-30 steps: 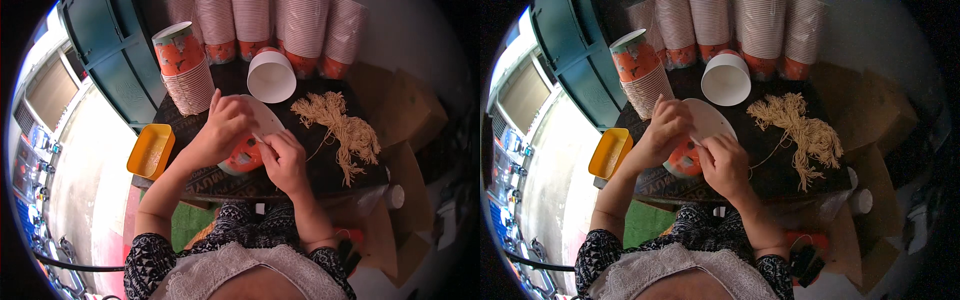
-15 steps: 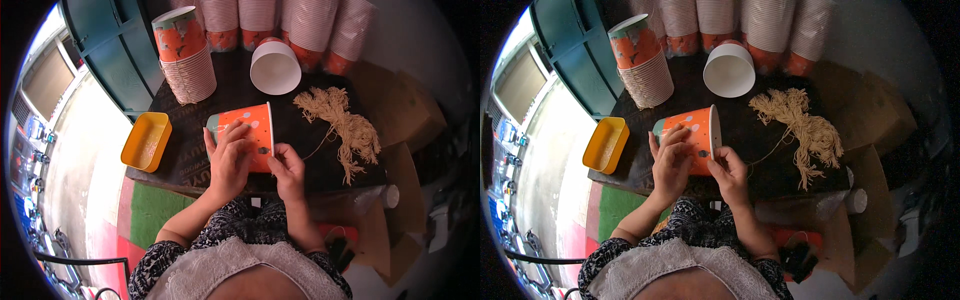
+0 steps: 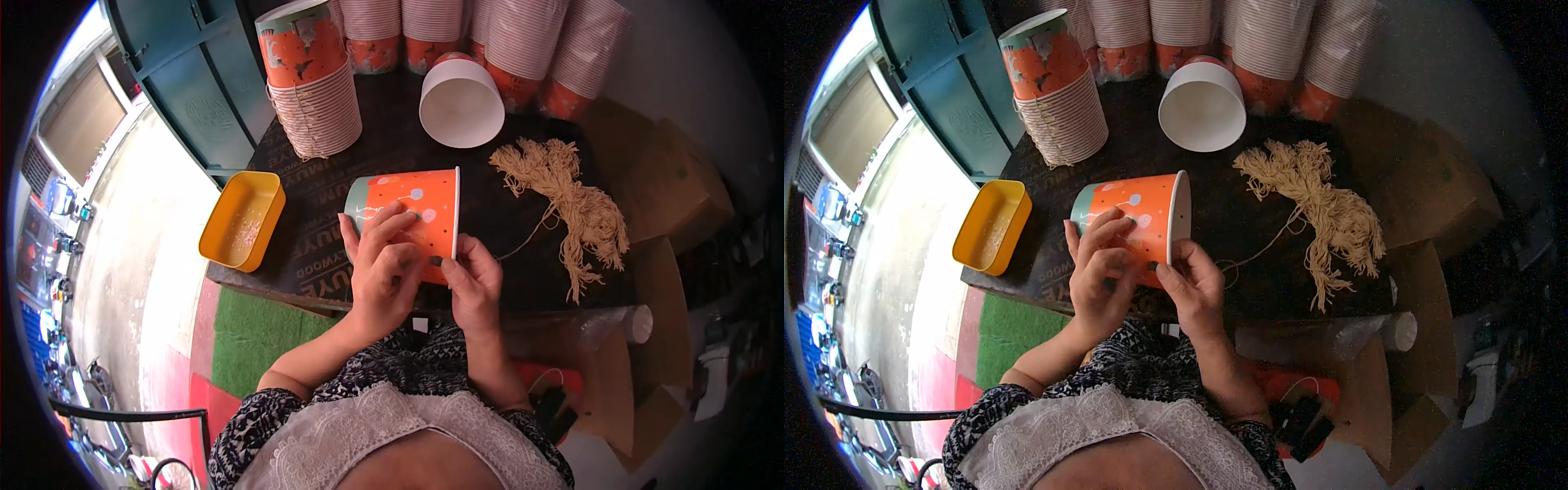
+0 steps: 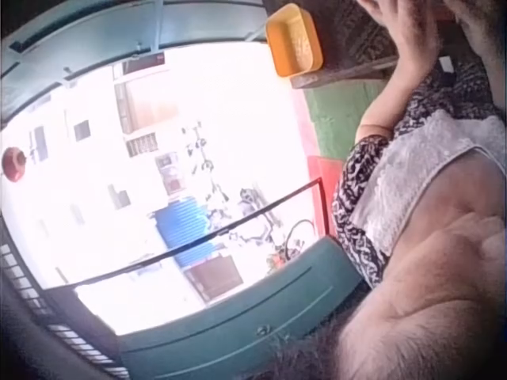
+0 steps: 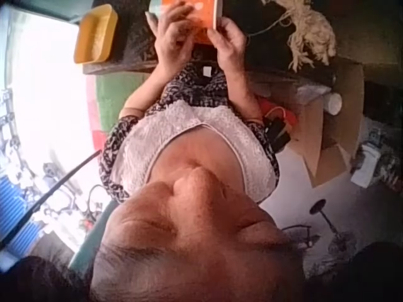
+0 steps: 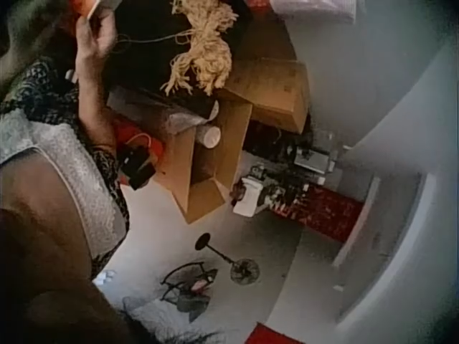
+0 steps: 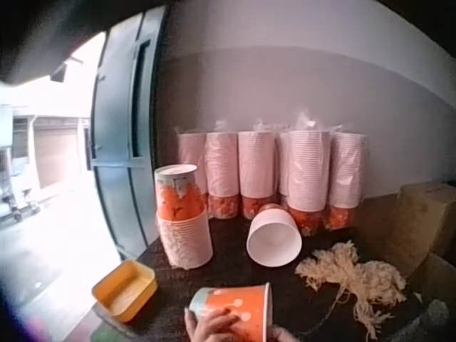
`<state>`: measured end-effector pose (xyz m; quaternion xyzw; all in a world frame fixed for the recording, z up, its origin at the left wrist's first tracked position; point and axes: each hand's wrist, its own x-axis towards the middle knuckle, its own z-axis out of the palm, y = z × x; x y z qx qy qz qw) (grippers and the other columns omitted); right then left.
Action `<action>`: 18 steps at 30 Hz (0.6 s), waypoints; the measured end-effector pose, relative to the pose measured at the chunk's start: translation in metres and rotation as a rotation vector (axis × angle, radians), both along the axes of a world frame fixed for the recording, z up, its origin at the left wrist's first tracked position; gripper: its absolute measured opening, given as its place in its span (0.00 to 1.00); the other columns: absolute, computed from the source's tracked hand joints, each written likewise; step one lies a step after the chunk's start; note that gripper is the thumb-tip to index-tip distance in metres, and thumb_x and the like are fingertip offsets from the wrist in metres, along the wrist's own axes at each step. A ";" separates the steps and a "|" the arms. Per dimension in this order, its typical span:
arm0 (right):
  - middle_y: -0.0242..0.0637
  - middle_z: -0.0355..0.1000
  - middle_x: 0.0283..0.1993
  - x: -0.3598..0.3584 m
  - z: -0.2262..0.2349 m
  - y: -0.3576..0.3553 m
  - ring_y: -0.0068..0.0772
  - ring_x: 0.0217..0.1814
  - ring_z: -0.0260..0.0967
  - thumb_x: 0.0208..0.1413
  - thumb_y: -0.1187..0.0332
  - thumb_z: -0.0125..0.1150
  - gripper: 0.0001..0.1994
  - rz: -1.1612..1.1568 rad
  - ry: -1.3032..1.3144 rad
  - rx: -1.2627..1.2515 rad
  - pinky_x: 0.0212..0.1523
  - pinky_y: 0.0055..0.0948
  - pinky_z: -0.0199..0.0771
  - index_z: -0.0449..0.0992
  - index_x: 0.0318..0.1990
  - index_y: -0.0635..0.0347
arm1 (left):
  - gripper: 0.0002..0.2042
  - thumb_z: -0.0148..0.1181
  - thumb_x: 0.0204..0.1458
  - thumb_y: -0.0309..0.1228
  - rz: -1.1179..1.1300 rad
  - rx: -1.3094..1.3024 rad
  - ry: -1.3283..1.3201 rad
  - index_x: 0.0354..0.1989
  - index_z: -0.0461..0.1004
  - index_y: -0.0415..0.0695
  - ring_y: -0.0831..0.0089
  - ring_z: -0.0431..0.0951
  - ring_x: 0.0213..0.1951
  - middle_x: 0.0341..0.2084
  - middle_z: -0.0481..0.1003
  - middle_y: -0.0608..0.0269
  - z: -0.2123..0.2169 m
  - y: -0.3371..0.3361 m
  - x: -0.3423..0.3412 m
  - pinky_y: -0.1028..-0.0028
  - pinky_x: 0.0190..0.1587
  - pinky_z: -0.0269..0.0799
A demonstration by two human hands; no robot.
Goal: Thread string through pre-punched holes in paper buckets to create handles.
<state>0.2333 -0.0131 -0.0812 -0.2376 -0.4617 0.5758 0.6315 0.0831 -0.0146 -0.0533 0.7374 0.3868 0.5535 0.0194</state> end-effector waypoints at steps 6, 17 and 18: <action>0.31 0.71 0.46 -0.003 0.007 -0.005 0.18 0.48 0.68 0.62 0.74 0.56 0.07 0.039 0.012 0.019 0.51 0.21 0.69 0.71 0.45 0.67 | 0.11 0.66 0.43 0.20 -0.004 0.000 0.037 0.34 0.73 0.45 0.51 0.66 0.64 0.53 0.72 0.52 0.002 0.000 0.001 0.42 0.69 0.27; 0.33 0.68 0.39 -0.018 -0.009 -0.007 0.20 0.37 0.66 0.58 0.76 0.60 0.06 -0.272 -0.329 0.280 0.37 0.21 0.67 0.71 0.41 0.64 | 0.11 0.64 0.45 0.19 -0.036 -0.026 0.060 0.36 0.72 0.43 0.49 0.66 0.65 0.57 0.72 0.46 -0.006 -0.001 -0.008 0.39 0.68 0.29; 0.35 0.68 0.39 -0.019 -0.007 -0.007 0.23 0.36 0.66 0.57 0.76 0.60 0.07 -0.315 -0.386 0.330 0.35 0.22 0.67 0.71 0.42 0.64 | 0.11 0.64 0.45 0.19 -0.033 -0.026 0.060 0.36 0.72 0.43 0.49 0.66 0.65 0.57 0.72 0.46 -0.006 -0.001 -0.009 0.39 0.68 0.29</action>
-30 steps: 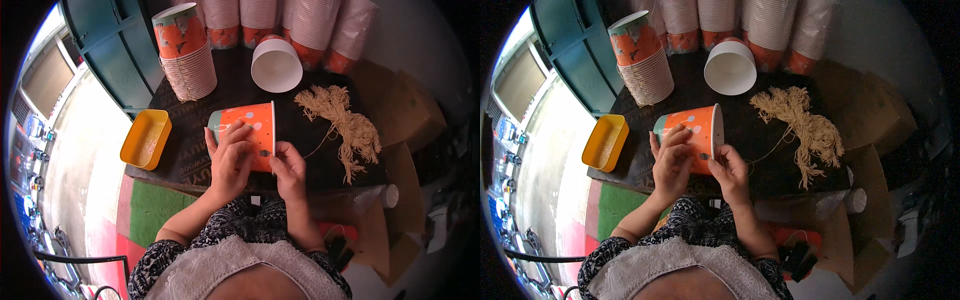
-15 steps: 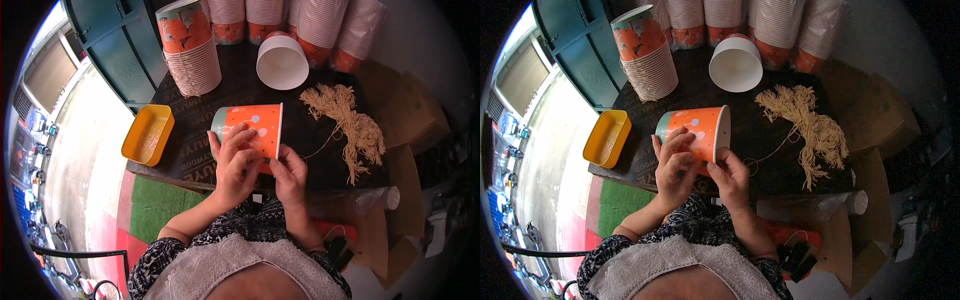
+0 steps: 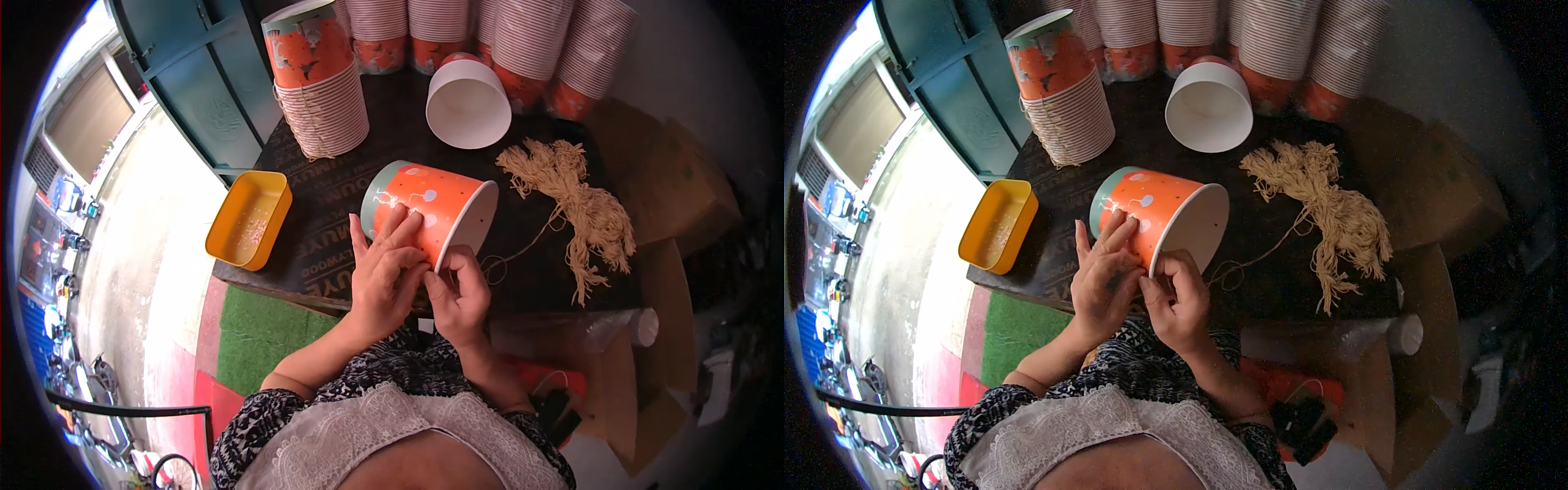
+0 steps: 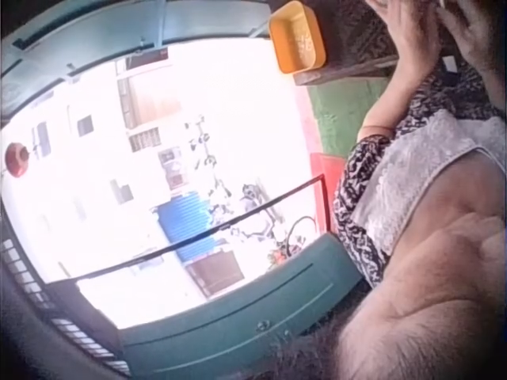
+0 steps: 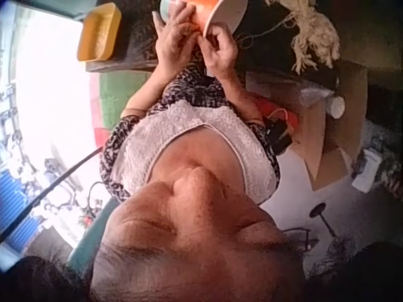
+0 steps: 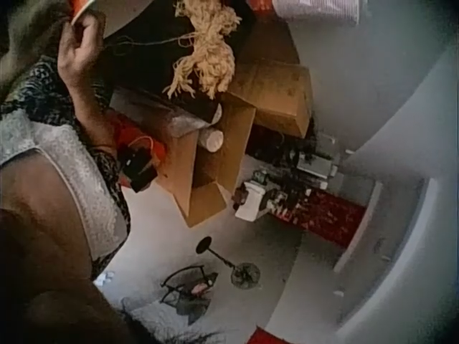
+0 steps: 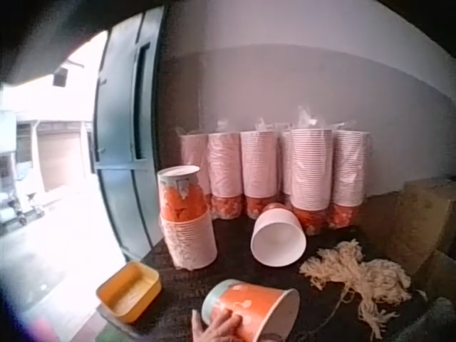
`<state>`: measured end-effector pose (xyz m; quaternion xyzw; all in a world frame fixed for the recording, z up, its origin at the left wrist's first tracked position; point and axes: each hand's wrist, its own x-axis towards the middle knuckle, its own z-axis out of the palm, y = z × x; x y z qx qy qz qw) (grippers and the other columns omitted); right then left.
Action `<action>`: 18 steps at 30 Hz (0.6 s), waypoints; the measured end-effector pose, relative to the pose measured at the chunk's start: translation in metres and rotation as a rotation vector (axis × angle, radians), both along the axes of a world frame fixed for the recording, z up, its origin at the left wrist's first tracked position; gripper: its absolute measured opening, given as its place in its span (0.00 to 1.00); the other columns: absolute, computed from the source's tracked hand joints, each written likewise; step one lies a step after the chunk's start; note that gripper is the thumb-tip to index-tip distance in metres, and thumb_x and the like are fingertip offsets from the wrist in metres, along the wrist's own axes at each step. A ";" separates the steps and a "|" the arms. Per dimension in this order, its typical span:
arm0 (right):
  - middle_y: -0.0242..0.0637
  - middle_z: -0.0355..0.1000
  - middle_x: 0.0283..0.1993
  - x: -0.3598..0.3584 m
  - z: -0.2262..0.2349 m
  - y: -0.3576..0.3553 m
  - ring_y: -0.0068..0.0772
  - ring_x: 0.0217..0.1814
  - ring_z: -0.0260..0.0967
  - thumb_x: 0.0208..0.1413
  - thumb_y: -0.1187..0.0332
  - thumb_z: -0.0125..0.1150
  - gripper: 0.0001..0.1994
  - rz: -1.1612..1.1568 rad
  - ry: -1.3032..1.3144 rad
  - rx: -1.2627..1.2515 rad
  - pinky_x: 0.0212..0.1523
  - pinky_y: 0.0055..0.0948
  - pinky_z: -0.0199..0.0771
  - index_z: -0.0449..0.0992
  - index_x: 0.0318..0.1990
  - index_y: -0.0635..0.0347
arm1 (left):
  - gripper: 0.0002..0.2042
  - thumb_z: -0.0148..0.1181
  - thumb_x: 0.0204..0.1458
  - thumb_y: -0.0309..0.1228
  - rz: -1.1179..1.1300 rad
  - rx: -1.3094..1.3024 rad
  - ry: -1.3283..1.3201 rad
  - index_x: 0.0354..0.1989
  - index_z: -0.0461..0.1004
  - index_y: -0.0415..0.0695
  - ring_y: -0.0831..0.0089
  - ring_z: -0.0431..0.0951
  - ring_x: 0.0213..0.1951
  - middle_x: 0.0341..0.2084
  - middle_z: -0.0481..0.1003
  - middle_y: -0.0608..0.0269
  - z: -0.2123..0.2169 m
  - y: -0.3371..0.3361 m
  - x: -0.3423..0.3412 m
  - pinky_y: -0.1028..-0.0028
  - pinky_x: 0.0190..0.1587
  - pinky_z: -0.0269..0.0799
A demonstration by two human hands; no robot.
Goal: Thread string through pre-punched holes in paper buckets to create handles.
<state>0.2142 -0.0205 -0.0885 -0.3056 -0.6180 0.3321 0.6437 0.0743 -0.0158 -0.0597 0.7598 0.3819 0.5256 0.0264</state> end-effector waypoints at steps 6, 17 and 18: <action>0.40 0.68 0.39 -0.002 0.005 -0.004 0.32 0.34 0.69 0.54 0.77 0.62 0.10 -0.096 -0.167 0.092 0.32 0.28 0.69 0.70 0.42 0.64 | 0.10 0.62 0.46 0.18 -0.009 0.025 0.010 0.35 0.70 0.42 0.49 0.68 0.63 0.56 0.72 0.45 -0.004 0.000 -0.005 0.40 0.69 0.33; 0.45 0.71 0.39 -0.007 0.003 -0.002 0.46 0.36 0.71 0.51 0.79 0.63 0.11 -0.136 -0.246 0.172 0.34 0.36 0.72 0.70 0.42 0.64 | 0.11 0.61 0.46 0.17 0.004 0.150 0.080 0.35 0.67 0.42 0.45 0.68 0.63 0.56 0.72 0.43 -0.007 0.008 -0.011 0.40 0.69 0.39; 0.45 0.71 0.39 -0.007 0.003 -0.002 0.46 0.36 0.72 0.51 0.79 0.63 0.11 -0.160 -0.255 0.178 0.33 0.37 0.72 0.70 0.41 0.64 | 0.12 0.61 0.46 0.18 -0.005 0.173 0.092 0.36 0.66 0.42 0.44 0.68 0.62 0.55 0.72 0.44 -0.008 0.010 -0.012 0.39 0.68 0.40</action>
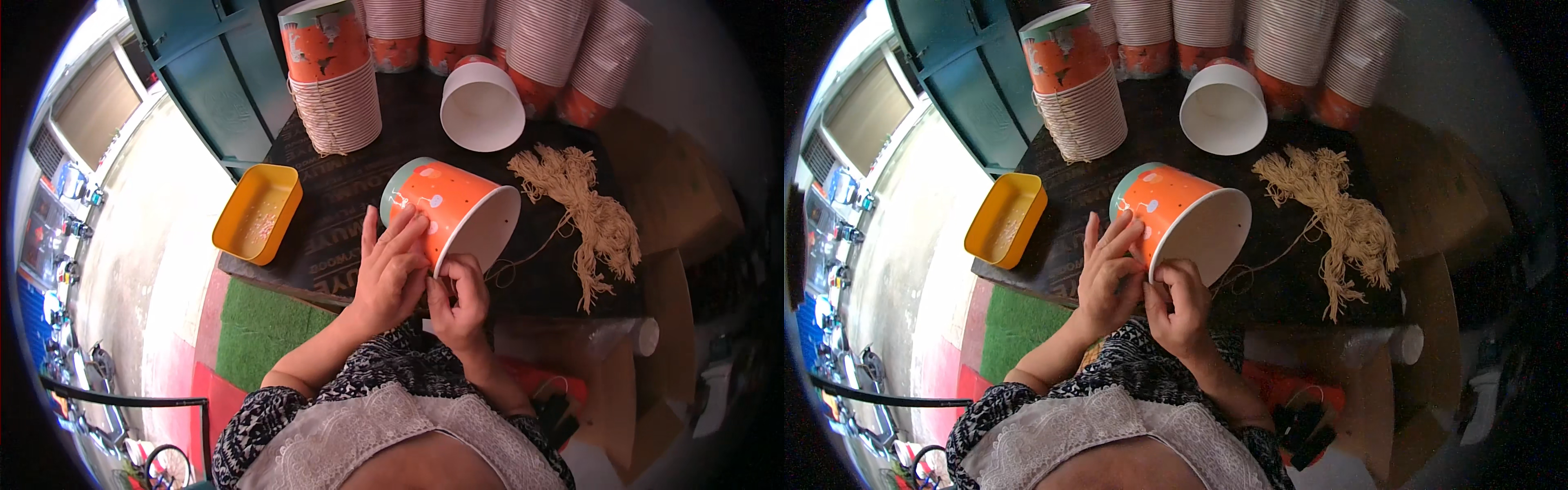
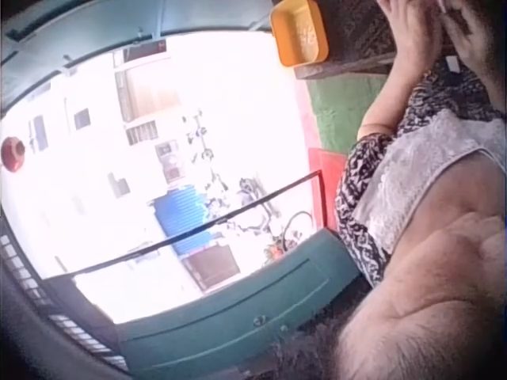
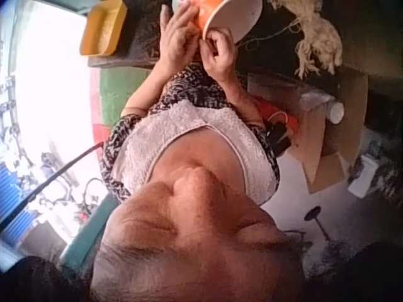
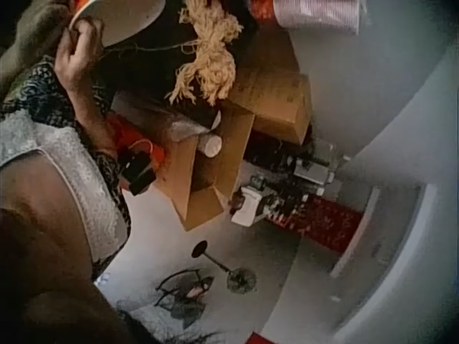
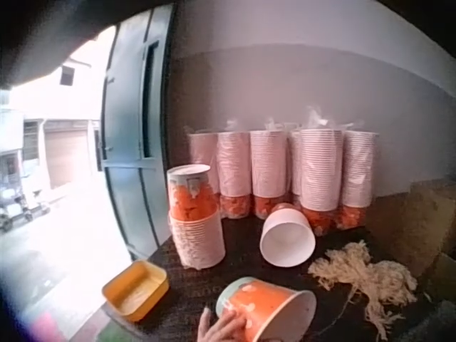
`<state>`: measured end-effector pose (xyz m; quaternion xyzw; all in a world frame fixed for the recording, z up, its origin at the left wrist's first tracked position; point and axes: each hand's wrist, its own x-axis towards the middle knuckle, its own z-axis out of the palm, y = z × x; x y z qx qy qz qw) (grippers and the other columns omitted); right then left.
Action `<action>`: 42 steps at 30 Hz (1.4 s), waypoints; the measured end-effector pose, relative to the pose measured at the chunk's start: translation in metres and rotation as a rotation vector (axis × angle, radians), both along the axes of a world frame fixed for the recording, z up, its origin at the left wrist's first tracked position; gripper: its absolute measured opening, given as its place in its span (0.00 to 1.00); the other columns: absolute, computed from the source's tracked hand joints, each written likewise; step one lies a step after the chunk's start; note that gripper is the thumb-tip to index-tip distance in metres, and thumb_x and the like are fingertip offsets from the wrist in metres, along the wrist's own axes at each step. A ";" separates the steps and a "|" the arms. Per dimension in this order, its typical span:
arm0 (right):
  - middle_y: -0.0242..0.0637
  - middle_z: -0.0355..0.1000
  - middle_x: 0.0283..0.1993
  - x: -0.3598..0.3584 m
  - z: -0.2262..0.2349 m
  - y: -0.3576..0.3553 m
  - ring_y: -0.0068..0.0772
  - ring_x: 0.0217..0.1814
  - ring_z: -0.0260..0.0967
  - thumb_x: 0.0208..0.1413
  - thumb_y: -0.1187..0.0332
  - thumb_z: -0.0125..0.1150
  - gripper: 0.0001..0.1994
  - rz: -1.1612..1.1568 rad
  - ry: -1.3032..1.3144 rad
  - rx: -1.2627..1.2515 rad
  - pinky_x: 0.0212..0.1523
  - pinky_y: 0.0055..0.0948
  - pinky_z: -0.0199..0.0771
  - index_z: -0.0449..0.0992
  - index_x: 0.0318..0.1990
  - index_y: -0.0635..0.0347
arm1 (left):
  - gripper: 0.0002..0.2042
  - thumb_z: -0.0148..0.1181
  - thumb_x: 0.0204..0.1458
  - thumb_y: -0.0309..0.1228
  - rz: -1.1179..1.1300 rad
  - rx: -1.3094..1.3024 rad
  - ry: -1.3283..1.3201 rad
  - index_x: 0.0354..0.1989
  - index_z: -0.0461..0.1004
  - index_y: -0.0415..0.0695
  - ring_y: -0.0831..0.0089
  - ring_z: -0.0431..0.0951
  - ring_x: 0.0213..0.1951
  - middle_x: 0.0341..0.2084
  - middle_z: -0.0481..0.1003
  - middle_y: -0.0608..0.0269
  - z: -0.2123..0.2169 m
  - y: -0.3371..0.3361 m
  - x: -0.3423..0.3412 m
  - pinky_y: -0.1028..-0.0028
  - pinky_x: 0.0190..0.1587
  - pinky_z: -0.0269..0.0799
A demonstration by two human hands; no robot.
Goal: Thread string through pre-punched holes in paper buckets to create handles.
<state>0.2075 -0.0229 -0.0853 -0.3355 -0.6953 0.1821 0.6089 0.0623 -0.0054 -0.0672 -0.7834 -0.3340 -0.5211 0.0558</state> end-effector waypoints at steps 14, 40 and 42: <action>0.41 0.70 0.37 0.038 0.043 0.030 0.47 0.38 0.73 0.51 0.79 0.64 0.08 -0.275 -0.446 0.279 0.36 0.39 0.75 0.73 0.37 0.61 | 0.05 0.56 0.50 0.25 0.842 -0.409 0.033 0.29 0.76 0.36 0.48 0.78 0.38 0.32 0.78 0.45 0.038 0.026 -0.185 0.58 0.44 0.73; 0.41 0.74 0.43 0.057 0.038 0.026 0.26 0.40 0.70 0.59 0.80 0.50 0.07 0.409 0.183 -0.089 0.41 0.20 0.69 0.76 0.37 0.70 | 0.17 0.65 0.45 0.25 -0.122 -0.180 0.390 0.45 0.73 0.42 0.47 0.58 0.68 0.53 0.71 0.55 0.083 0.011 -0.033 0.43 0.68 0.47; 0.41 0.74 0.41 0.055 0.037 0.014 0.21 0.35 0.65 0.60 0.77 0.48 0.08 0.452 0.242 -0.242 0.35 0.18 0.64 0.75 0.34 0.69 | 0.16 0.65 0.46 0.23 -0.205 -0.174 0.303 0.45 0.73 0.42 0.45 0.60 0.67 0.50 0.73 0.56 0.082 0.009 -0.020 0.43 0.67 0.50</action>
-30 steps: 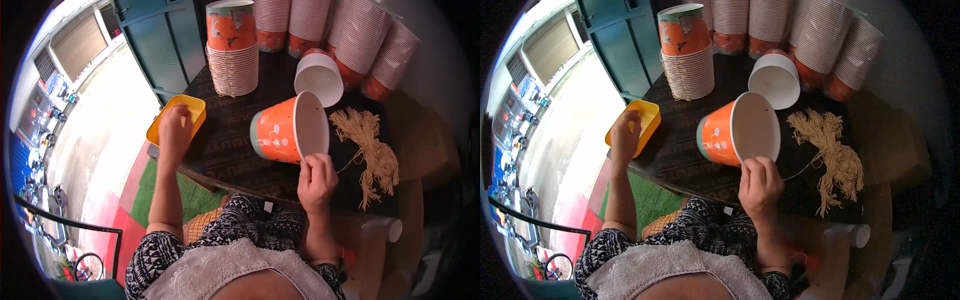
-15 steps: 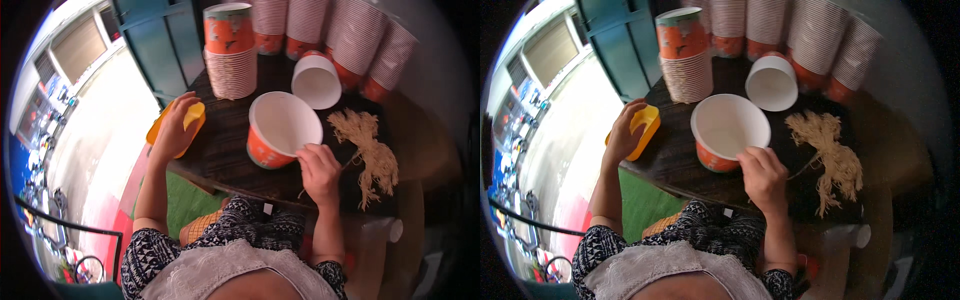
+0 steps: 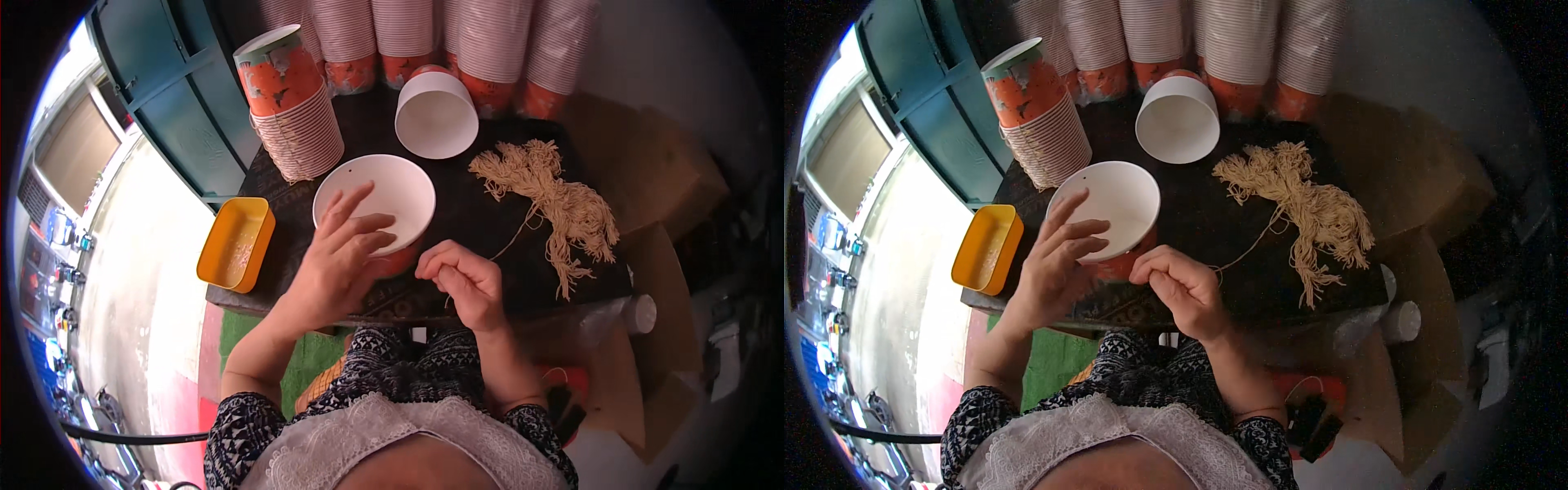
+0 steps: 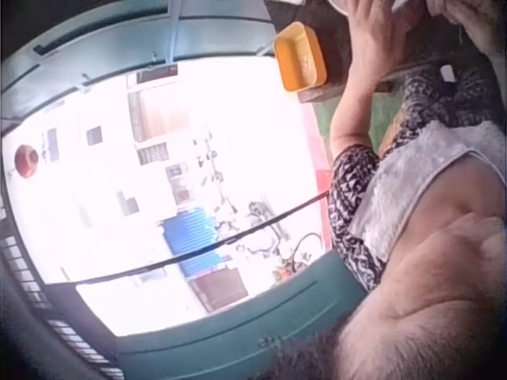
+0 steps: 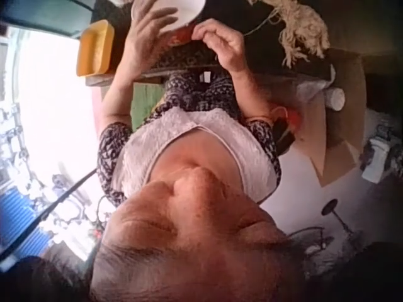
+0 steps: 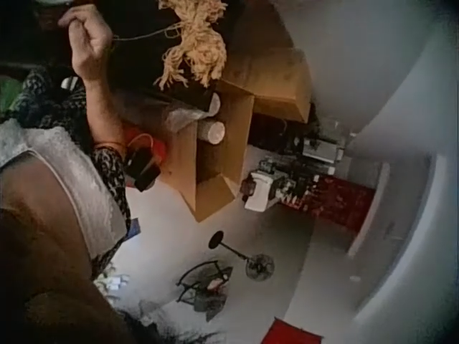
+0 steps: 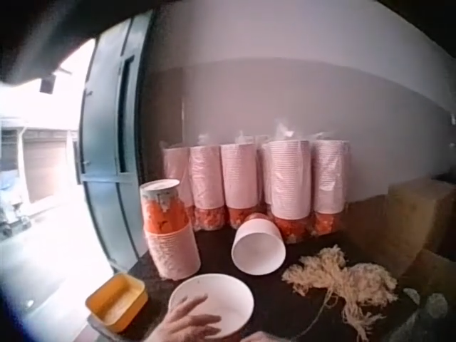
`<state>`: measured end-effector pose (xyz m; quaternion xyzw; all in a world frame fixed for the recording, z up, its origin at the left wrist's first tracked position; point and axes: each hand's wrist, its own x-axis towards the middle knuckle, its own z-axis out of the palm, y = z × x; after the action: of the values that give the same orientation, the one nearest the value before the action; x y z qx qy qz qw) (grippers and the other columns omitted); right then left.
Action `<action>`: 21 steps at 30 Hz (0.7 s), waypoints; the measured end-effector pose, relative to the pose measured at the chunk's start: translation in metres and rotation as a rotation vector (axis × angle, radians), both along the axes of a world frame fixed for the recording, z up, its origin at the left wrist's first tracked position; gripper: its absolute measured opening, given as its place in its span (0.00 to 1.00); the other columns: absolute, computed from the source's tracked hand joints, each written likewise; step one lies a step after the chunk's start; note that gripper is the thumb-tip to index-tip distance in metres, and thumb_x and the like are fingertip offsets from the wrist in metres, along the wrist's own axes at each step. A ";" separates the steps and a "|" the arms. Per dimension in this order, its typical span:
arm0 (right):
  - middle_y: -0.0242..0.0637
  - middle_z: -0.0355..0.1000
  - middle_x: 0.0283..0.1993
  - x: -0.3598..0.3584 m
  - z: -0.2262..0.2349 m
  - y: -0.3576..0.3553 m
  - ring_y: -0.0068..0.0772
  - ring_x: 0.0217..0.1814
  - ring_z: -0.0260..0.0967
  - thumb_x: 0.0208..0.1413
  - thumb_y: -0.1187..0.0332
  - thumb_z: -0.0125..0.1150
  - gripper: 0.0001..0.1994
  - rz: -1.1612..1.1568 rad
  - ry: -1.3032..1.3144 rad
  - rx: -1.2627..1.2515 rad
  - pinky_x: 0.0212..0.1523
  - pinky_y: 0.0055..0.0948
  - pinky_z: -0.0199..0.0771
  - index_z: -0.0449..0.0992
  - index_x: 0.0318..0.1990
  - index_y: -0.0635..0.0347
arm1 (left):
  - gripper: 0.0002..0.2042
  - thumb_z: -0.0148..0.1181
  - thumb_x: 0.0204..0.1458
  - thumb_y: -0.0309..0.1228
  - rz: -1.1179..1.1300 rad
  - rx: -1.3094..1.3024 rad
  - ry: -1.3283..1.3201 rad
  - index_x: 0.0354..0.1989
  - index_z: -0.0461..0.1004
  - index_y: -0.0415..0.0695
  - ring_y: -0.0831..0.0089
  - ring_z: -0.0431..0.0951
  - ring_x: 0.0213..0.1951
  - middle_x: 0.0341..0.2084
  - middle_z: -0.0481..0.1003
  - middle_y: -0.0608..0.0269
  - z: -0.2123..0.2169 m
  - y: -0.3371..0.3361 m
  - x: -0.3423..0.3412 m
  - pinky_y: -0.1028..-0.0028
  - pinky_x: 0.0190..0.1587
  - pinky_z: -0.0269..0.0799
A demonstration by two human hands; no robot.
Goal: Thread string through pre-punched holes in paper buckets to create handles.
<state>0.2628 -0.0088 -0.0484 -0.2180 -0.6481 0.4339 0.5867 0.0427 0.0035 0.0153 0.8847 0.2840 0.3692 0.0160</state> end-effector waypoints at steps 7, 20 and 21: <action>0.39 0.72 0.38 -0.007 -0.009 -0.008 0.18 0.31 0.61 0.60 0.75 0.47 0.09 0.231 0.132 -0.180 0.31 0.18 0.59 0.74 0.31 0.66 | 0.16 0.65 0.46 0.23 -0.159 -0.169 -0.034 0.45 0.74 0.43 0.46 0.57 0.68 0.49 0.73 0.59 -0.001 -0.003 0.017 0.42 0.67 0.48; 0.29 0.71 0.33 -0.031 -0.017 -0.028 0.14 0.33 0.64 0.63 0.74 0.53 0.04 0.088 0.221 -0.259 0.33 0.15 0.63 0.70 0.43 0.64 | 0.12 0.63 0.44 0.19 -0.010 0.104 -0.038 0.36 0.69 0.42 0.50 0.70 0.56 0.37 0.73 0.58 -0.013 -0.011 0.023 0.40 0.65 0.52; 0.29 0.70 0.33 -0.033 -0.019 -0.029 0.13 0.33 0.64 0.63 0.75 0.55 0.04 -0.013 0.137 -0.247 0.32 0.15 0.63 0.70 0.42 0.64 | 0.12 0.63 0.44 0.19 -0.010 0.101 -0.038 0.36 0.69 0.42 0.50 0.70 0.56 0.37 0.73 0.58 -0.014 -0.011 0.023 0.40 0.65 0.52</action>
<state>0.2296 -0.0374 -0.0673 -0.2626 -0.5470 0.5203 0.6010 0.0655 -0.0075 0.0009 0.8787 0.2603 0.3996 -0.0218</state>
